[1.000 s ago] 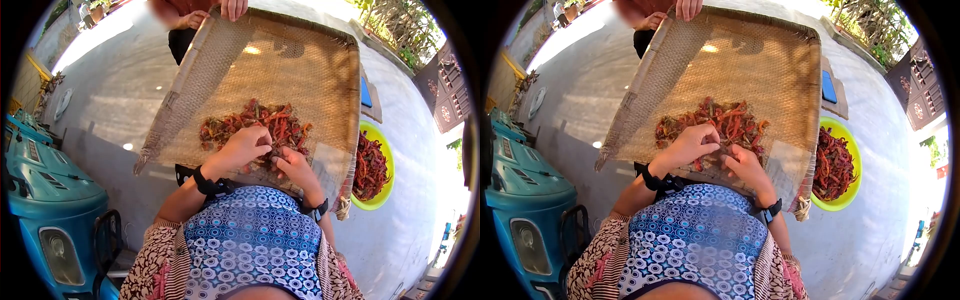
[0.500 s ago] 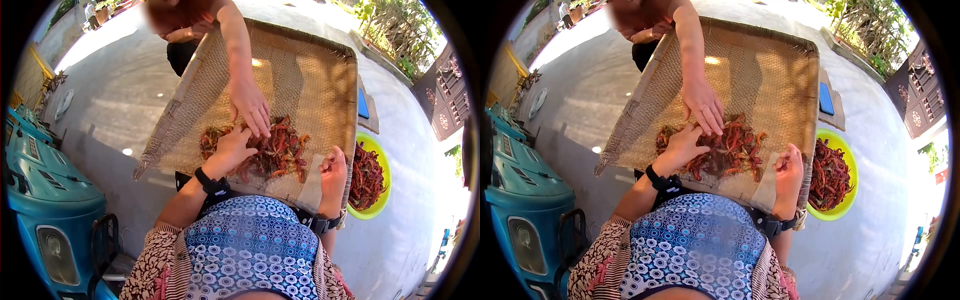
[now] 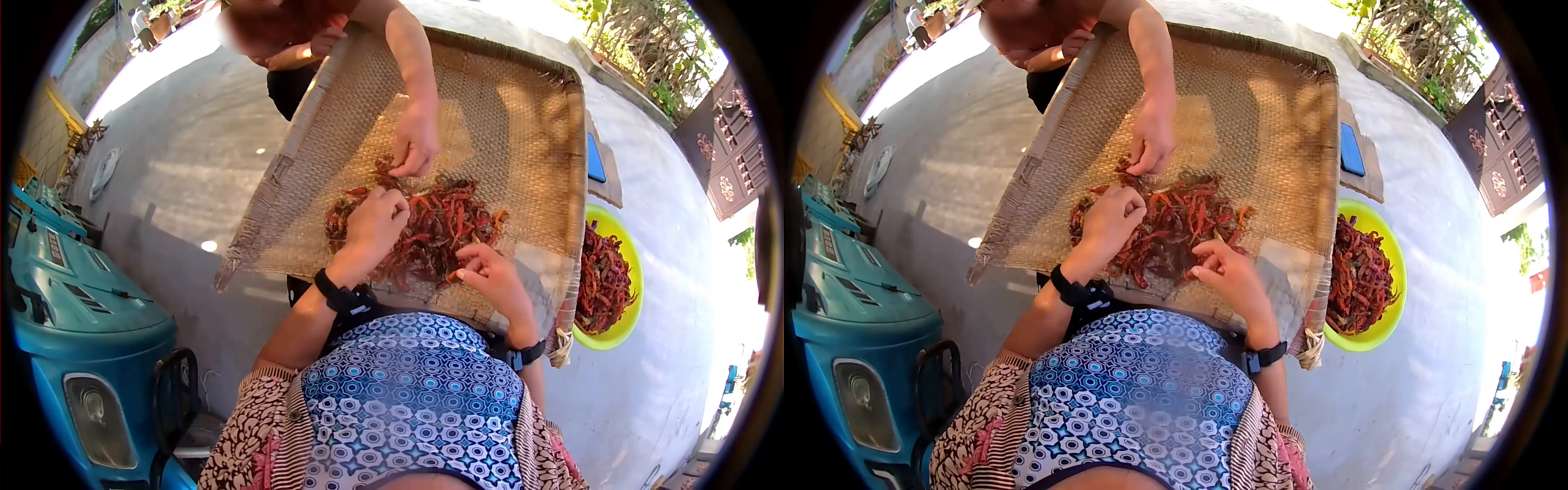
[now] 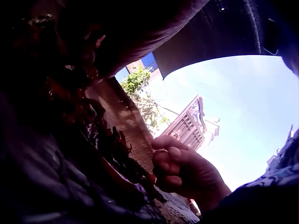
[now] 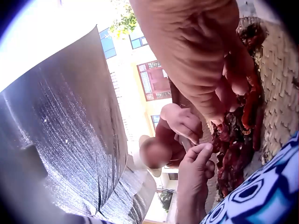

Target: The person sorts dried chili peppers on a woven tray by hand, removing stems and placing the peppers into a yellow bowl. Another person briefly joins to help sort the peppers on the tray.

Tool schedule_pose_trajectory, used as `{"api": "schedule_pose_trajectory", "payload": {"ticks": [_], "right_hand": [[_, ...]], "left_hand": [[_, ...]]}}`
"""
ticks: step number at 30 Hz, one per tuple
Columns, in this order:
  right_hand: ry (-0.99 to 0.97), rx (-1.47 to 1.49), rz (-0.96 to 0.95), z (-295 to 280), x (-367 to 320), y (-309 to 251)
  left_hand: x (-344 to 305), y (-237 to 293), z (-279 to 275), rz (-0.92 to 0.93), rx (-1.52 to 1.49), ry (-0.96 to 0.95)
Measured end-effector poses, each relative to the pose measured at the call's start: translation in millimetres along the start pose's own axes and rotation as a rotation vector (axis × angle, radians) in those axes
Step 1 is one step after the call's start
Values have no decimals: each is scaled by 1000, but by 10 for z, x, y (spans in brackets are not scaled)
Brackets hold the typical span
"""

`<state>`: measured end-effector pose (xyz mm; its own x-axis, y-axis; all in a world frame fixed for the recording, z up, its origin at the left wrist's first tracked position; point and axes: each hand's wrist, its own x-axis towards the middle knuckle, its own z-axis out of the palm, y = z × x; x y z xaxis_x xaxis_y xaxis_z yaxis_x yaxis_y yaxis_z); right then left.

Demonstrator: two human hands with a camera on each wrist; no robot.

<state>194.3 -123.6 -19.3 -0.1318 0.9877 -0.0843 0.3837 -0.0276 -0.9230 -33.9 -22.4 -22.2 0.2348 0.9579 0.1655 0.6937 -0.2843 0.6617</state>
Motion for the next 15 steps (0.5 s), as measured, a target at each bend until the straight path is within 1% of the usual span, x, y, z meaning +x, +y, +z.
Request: {"api": "schedule_pose_trajectory", "payload": {"ticks": [1, 3, 4, 7, 10, 13, 15], "right_hand": [[-46, -141, -38, 8, -15, -32], [-85, -297, -68, 54, 2, -47], [-104, -375, -84, 77, 18, -50], [56, -432, -241, 149, 100, 40], [198, -352, -152, 179, 197, 51], [290, -51, -248, 192, 309, 176], [296, 128, -198, 158, 298, 145]], "left_hand": [[6, 14, -22, 2, -36, 26], [7, 20, -19, 2, -91, 66], [8, 7, -8, 4, -70, 49], [-2, -20, -1, 19, -11, 1], [-32, -35, -29, 28, 13, -50], [-39, 10, -127, 3, -14, -119], [-30, 37, -174, 29, -64, -180]]}}
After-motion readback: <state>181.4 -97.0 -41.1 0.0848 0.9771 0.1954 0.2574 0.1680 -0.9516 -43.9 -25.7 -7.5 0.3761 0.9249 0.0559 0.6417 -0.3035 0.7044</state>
